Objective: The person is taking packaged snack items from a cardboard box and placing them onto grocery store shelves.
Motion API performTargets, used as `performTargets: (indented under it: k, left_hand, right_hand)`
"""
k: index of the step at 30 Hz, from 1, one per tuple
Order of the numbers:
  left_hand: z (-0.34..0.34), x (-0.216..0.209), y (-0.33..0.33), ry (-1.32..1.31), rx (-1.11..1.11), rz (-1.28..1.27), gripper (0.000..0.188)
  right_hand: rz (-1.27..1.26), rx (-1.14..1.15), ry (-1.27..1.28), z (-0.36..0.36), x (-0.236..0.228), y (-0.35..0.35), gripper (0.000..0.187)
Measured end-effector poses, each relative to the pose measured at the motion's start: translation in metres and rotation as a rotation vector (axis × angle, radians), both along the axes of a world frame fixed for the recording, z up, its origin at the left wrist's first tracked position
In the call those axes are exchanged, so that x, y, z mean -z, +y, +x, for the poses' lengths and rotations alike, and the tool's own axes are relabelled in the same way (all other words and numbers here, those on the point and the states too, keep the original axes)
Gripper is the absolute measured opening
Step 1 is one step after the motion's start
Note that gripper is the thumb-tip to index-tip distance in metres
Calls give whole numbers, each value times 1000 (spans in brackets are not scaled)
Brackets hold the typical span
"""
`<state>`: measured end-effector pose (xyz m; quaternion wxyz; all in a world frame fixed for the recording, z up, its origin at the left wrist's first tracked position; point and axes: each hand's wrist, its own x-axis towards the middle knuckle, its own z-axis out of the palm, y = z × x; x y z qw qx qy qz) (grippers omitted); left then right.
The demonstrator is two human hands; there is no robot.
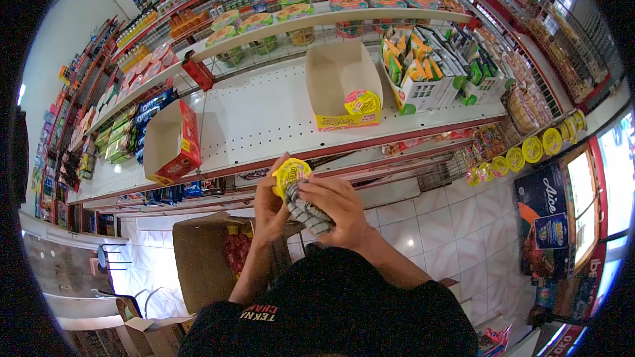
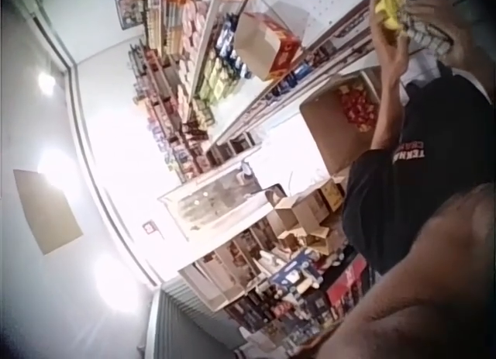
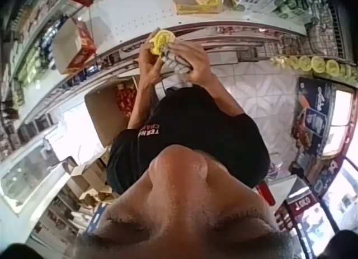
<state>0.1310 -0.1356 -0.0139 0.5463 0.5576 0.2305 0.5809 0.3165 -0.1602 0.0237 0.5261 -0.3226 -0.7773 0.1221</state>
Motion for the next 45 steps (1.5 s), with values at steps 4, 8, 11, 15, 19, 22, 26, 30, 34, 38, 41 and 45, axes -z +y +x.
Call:
performTargets:
  k: [4, 8, 11, 15, 19, 22, 26, 30, 34, 38, 41, 45]
  left_hand:
    - [7, -2, -2, 51, 148, 88, 43]
    - [19, -6, -3, 130, 83, 95, 42]
    - [29, -9, 0, 163, 21, 87, 40]
    - [38, -10, 1, 196, 89, 90, 39]
    - [46, -8, 1, 268, 160, 147, 43]
    - [56, -6, 6, 216, 133, 105, 47]
    - [64, -6, 8, 203, 162, 81, 48]
    - [69, -5, 8, 316, 182, 140, 45]
    - [73, -4, 13, 270, 95, 132, 46]
    - [73, -5, 14, 164, -11, 11, 47]
    - [74, -6, 10, 260, 143, 50, 44]
    - [79, -3, 11, 232, 87, 109, 43]
  right_hand:
    - [-32, 86, -43, 15, -4, 6, 46]
    - [-108, 297, 11, 26, -6, 1, 44]
    - [-167, 229, 33, 27, -1, -11, 47]
    - [-55, 164, 3, 35, 6, -14, 49]
    - [-94, 241, 111, 48, 7, -8, 44]
    - [-123, 248, 110, 54, 6, -11, 43]
    - [-46, 154, -23, 63, 6, -16, 48]
    - [-19, 162, 35, 75, 5, 1, 48]
    - [-248, 217, 154, 76, 4, 2, 48]
    - [-122, 95, 36, 79, 3, 1, 49]
    - [20, 24, -87, 88, 1, 13, 50]
    - [-122, 74, 84, 89, -2, 26, 52]
